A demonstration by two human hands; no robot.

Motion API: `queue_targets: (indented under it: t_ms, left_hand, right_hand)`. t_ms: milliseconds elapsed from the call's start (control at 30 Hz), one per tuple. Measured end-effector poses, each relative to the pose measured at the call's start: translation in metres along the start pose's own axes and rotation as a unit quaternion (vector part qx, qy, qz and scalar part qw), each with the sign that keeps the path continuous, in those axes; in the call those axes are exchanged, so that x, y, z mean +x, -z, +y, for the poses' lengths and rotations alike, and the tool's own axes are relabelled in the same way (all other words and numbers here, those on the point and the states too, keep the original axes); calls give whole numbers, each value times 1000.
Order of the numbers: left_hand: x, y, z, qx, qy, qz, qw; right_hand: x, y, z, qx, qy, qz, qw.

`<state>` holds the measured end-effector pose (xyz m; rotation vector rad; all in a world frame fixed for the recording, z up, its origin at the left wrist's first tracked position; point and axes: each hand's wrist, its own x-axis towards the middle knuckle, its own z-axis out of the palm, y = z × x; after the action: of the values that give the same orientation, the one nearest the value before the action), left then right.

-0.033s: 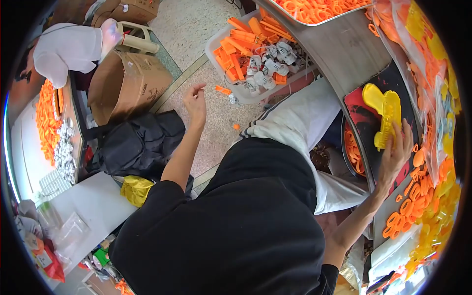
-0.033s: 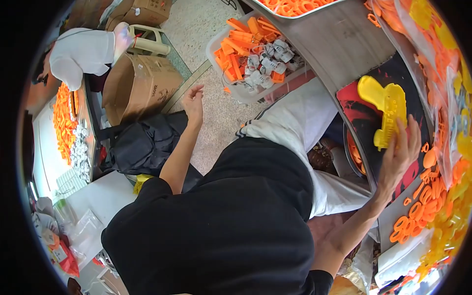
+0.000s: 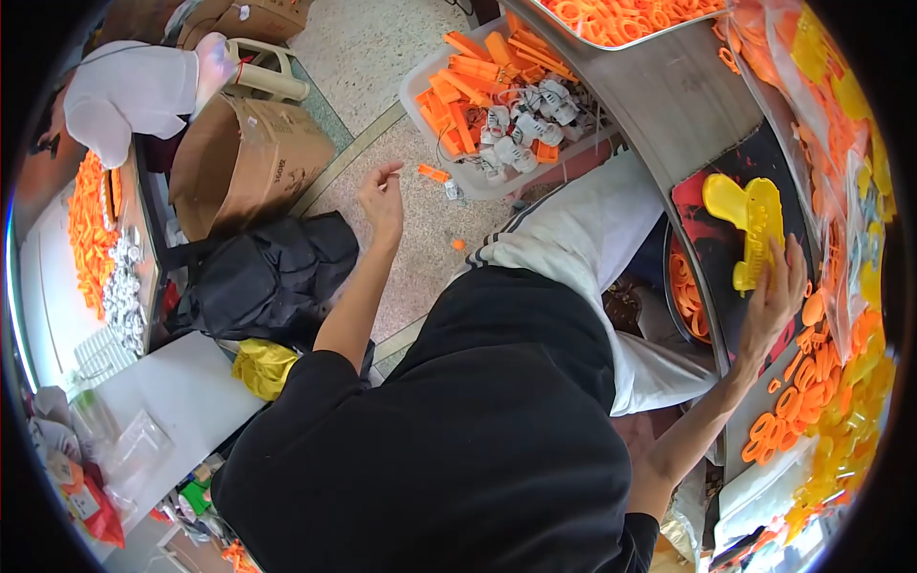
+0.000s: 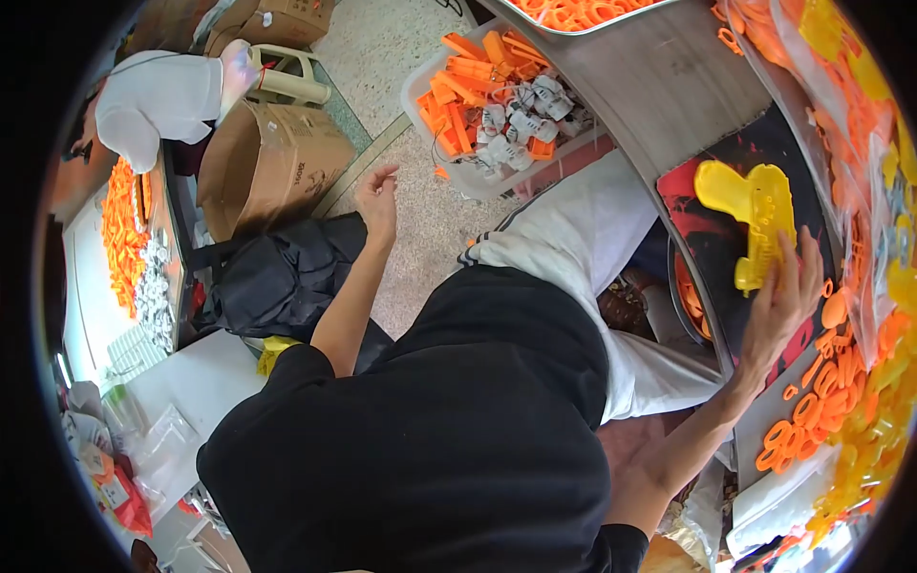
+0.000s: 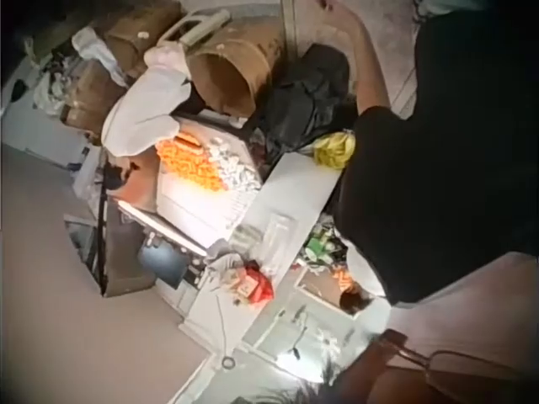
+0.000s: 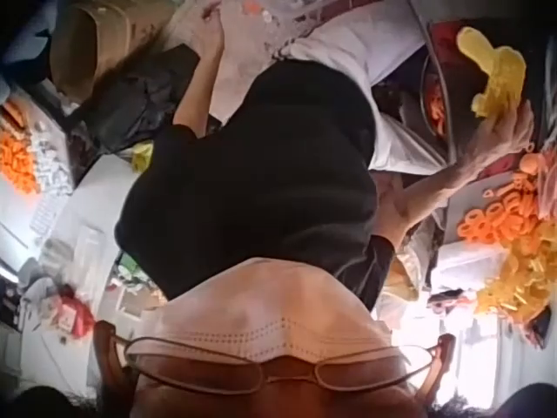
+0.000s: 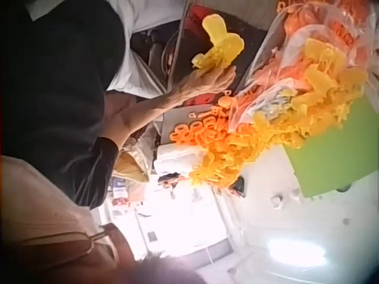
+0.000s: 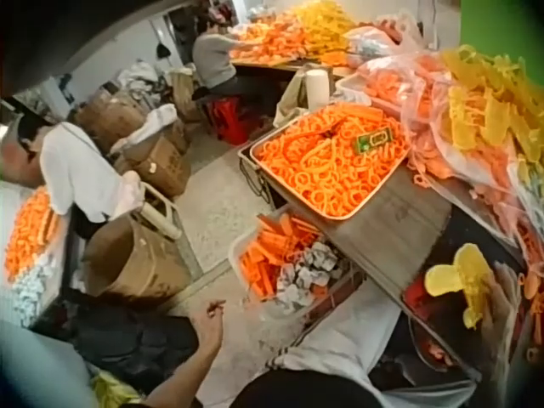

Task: Assemble yellow plastic toy guns by attaching triggers, springs, and casing components.

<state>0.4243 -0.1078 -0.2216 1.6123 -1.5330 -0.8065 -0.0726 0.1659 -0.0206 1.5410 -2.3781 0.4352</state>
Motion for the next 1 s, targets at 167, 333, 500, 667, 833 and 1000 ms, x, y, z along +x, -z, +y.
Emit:
queue_targets:
  t_ms: [167, 333, 500, 667, 833, 1000]
  left_hand:
    - [-17, -21, 46, 22, -124, -19, 992]
    - [-4, -73, 98, 4, -306, -98, 947]
    - [15, -129, 138, 146, -457, -218, 850]
    - [38, -171, 121, 256, -523, -222, 782]
    - [71, -150, 121, 199, -513, -279, 787]
    - [79, -98, 152, 54, -424, -251, 868]
  right_hand:
    - [-7, 1, -14, 51, -82, 99, 990]
    - [-7, 0, -43, 45, -104, 138, 984]
    - [-16, 2, -48, 72, -134, 142, 978]
    - [-20, 9, -53, 82, -141, 144, 976]
    - [-29, 15, -62, 96, -164, 134, 973]
    - [-35, 20, -68, 145, -181, 165, 959]
